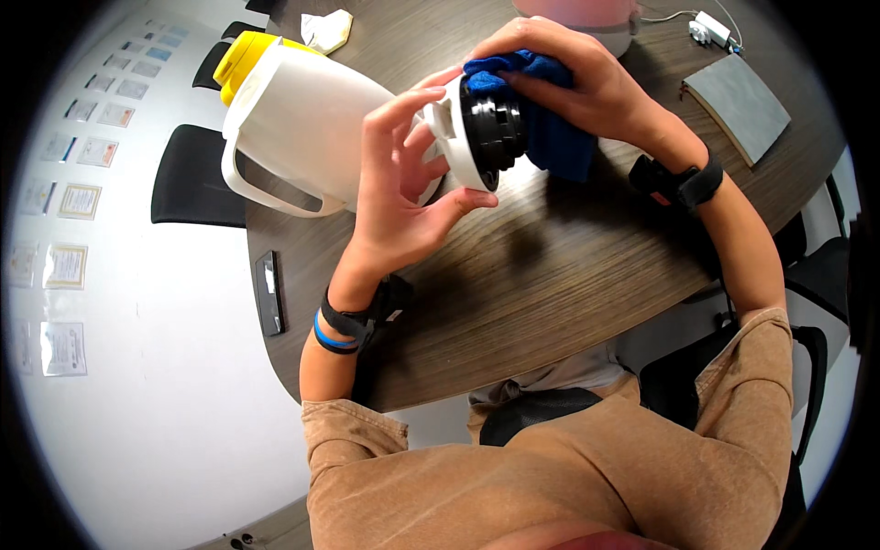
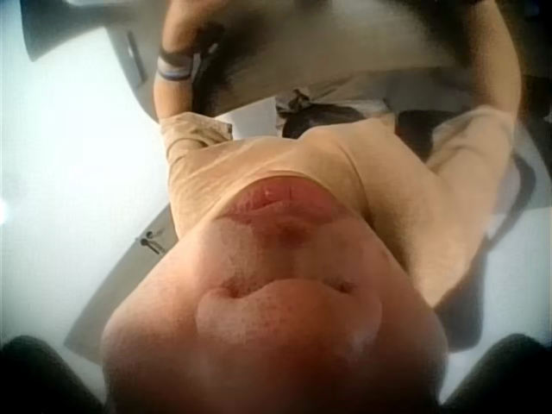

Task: The person wipes the lids and bodies of two pitchers, one white and one yellow, using a blue cloth. They remove each lid, wipe the lid and the pitcher opening, then wipe the exterior of the pitcher before replacing the lid.

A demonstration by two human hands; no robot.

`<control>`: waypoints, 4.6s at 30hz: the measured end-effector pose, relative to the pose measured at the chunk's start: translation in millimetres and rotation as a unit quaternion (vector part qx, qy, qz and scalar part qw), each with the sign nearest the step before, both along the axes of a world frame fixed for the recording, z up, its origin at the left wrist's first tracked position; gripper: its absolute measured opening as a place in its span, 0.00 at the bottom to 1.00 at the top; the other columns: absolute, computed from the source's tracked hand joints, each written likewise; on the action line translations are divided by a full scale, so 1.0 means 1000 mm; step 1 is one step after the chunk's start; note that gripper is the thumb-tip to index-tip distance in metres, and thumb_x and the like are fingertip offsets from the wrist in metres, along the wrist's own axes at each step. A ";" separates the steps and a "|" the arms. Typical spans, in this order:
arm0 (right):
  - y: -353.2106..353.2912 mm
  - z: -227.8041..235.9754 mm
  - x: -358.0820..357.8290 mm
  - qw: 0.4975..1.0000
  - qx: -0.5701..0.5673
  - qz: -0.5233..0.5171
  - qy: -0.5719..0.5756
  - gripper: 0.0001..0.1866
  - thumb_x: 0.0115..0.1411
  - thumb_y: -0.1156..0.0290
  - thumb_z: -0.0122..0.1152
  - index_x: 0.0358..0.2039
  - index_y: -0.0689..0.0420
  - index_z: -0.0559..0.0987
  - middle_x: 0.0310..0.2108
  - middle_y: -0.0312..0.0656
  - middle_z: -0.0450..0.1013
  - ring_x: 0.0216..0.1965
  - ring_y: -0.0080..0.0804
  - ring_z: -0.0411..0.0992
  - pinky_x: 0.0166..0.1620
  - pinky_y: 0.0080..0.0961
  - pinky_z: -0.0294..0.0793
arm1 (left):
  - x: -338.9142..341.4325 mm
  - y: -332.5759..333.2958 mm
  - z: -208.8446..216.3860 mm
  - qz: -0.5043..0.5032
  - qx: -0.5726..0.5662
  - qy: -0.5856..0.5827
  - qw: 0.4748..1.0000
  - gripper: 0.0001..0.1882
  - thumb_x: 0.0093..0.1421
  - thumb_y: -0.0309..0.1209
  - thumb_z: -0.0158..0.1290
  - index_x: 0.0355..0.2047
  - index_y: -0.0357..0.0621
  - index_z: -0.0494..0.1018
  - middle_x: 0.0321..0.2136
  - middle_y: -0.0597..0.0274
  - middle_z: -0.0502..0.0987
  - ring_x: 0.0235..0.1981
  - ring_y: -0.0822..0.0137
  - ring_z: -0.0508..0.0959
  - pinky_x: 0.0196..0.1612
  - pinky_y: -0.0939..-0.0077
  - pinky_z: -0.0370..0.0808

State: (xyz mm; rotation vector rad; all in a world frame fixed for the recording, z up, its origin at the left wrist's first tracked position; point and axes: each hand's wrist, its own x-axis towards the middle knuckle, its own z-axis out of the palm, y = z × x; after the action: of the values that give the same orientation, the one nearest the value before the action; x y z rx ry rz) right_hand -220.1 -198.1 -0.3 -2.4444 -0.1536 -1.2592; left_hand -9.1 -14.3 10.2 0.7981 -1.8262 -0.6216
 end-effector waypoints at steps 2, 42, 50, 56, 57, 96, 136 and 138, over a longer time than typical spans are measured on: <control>0.002 0.006 -0.002 1.000 -0.004 -0.006 0.003 0.19 0.67 0.80 0.68 0.58 0.59 0.82 0.51 0.43 0.82 0.53 0.41 0.80 0.59 0.35 0.79 | 0.000 -0.001 0.002 0.016 -0.017 -0.008 1.000 0.55 0.55 0.14 0.74 0.73 0.48 0.51 0.76 0.38 0.55 0.73 0.46 0.68 0.66 0.50 0.84; 0.002 -0.012 -0.003 0.988 -0.089 -0.118 0.048 0.21 0.60 0.72 0.76 0.54 0.55 0.83 0.47 0.45 0.81 0.50 0.45 0.80 0.54 0.38 0.83 | -0.003 -0.004 -0.005 0.150 -0.123 -0.142 0.970 0.53 0.55 0.13 0.72 0.73 0.53 0.54 0.79 0.39 0.53 0.74 0.42 0.68 0.66 0.48 0.84; 0.015 0.003 -0.008 0.996 -0.073 -0.022 0.052 0.15 0.62 0.69 0.78 0.48 0.54 0.85 0.44 0.42 0.81 0.49 0.43 0.80 0.52 0.36 0.82 | 0.005 -0.011 -0.011 0.187 -0.140 -0.091 0.968 0.52 0.56 0.17 0.74 0.74 0.52 0.55 0.78 0.44 0.56 0.75 0.46 0.66 0.69 0.50 0.80; 0.015 0.013 -0.009 0.994 -0.027 -0.064 -0.088 0.14 0.59 0.75 0.77 0.46 0.58 0.87 0.41 0.43 0.83 0.43 0.41 0.80 0.48 0.35 0.81 | 0.004 -0.011 -0.013 0.132 -0.092 -0.040 0.986 0.53 0.56 0.15 0.73 0.74 0.52 0.54 0.79 0.44 0.53 0.78 0.44 0.62 0.70 0.51 0.79; 0.015 0.012 -0.009 0.990 -0.012 -0.089 -0.113 0.13 0.58 0.75 0.78 0.44 0.59 0.87 0.39 0.44 0.83 0.42 0.43 0.80 0.47 0.36 0.81 | 0.003 -0.010 -0.013 0.121 -0.085 -0.041 0.988 0.53 0.56 0.15 0.72 0.75 0.52 0.53 0.79 0.44 0.53 0.78 0.44 0.62 0.70 0.51 0.79; 0.014 0.007 -0.011 0.998 0.043 -0.025 0.045 0.17 0.63 0.79 0.72 0.51 0.60 0.82 0.44 0.42 0.82 0.45 0.36 0.82 0.53 0.32 0.81 | -0.004 -0.004 -0.018 0.207 -0.114 -0.063 0.970 0.56 0.62 0.13 0.65 0.78 0.49 0.39 0.78 0.35 0.50 0.73 0.44 0.68 0.69 0.53 0.79; 0.000 0.012 -0.017 0.989 0.058 0.062 0.122 0.18 0.55 0.84 0.73 0.47 0.59 0.87 0.44 0.43 0.78 0.45 0.40 0.79 0.53 0.34 0.80 | 0.001 -0.006 -0.020 0.167 -0.134 -0.177 0.961 0.53 0.63 0.23 0.70 0.78 0.55 0.46 0.79 0.36 0.52 0.75 0.44 0.67 0.70 0.47 0.77; 0.000 0.011 -0.017 0.992 0.048 0.054 0.107 0.21 0.52 0.85 0.75 0.47 0.57 0.88 0.44 0.42 0.78 0.45 0.39 0.79 0.53 0.34 0.80 | 0.000 -0.005 -0.019 0.169 -0.138 -0.175 0.960 0.53 0.64 0.24 0.69 0.79 0.54 0.44 0.79 0.35 0.52 0.75 0.44 0.67 0.70 0.48 0.77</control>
State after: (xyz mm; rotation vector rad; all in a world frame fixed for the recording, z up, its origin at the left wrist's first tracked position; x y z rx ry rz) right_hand -237.1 -198.5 10.7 -2.4324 -0.1601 -0.9301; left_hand -9.0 -19.4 -8.9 1.0456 -1.9713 -0.0004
